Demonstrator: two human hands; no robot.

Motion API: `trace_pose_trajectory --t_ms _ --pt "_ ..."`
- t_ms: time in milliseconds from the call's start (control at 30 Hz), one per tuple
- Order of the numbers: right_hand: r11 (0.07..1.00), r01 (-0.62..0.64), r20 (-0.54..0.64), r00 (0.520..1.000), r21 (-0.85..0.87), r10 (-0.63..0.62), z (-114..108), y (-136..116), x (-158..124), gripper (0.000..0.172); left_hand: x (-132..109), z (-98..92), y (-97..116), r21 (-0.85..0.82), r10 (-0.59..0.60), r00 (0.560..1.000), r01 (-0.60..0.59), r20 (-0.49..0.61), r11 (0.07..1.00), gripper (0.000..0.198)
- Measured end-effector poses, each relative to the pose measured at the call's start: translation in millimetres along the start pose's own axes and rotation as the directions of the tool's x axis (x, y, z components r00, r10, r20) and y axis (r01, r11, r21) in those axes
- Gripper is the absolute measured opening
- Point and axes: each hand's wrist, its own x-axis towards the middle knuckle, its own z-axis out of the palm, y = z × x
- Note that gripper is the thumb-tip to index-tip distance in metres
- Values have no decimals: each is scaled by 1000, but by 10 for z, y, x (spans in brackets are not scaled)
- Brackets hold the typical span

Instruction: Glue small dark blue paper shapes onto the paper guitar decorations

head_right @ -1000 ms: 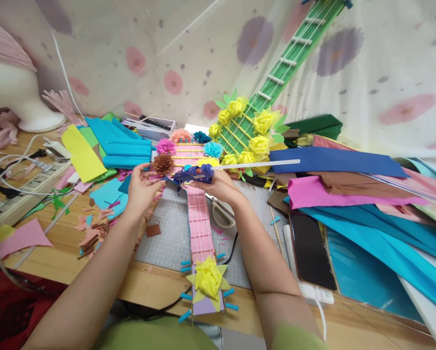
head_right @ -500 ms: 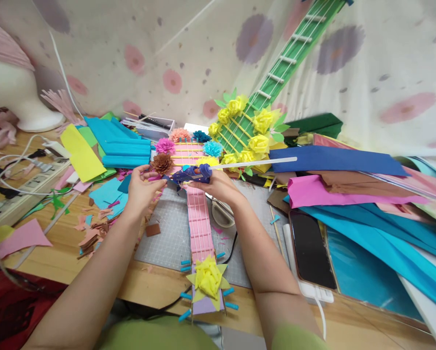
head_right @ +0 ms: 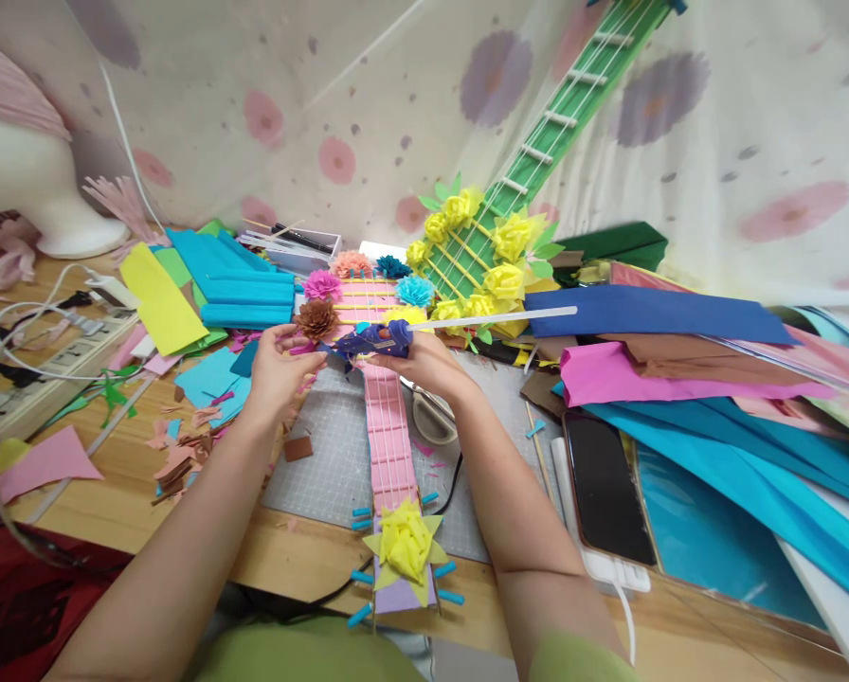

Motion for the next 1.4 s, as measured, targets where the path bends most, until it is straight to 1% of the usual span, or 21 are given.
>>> trace_pose_trajectory --t_ms 133,267,400,500,567,667,767,900,1000,1100,1200,1300,1367,1400 --pt "1000 -4 -9 1000 -4 4 -10 -44 -11 37 -29 9 35 33 -16 1000 15 6 999 55" --pt "1000 18 -17 1000 7 -18 -16 -68 -12 34 -45 14 54 43 -16 1000 15 8 999 54" --pt "999 11 -71 997 32 -8 -33 -39 -4 34 -51 -10 70 25 -35 999 34 23 999 53" --pt "993 -32 -141 989 118 49 -69 6 -3 36 -51 -40 84 -9 -53 997 54 54 999 51" --pt "983 -72 -191 976 171 105 -111 35 -7 38 -44 -65 90 -31 -63 997 65 55 997 46" --pt "971 -136 -263 947 194 185 -194 75 -21 43 -22 -115 92 -44 -74 995 77 62 996 43" --pt "965 -179 -307 923 190 232 -279 124 -41 47 10 -167 95 -31 -93 991 96 96 995 47" --pt "970 -171 -334 916 175 222 -346 174 -58 49 55 -189 112 27 -158 978 155 138 987 45" --pt "970 -170 -333 917 172 220 -356 165 -61 48 88 -169 139 61 -155 979 149 132 987 39" --pt "971 -177 -328 918 163 223 -355 137 -60 45 139 -153 167 115 -116 985 101 129 988 36" --pt "971 -187 -332 915 148 227 -358 135 -62 45 214 -157 169 220 -40 989 8 144 976 34" --pt "972 -194 -343 911 132 228 -364 159 -64 46 286 -154 143 383 16 986 -79 165 921 35" --pt "971 -201 -349 907 130 235 -366 171 -62 46 311 -133 125 487 18 984 -105 179 867 35" --pt "970 -205 -350 906 130 239 -365 172 -61 46 315 -117 120 525 2 983 -100 183 845 36"
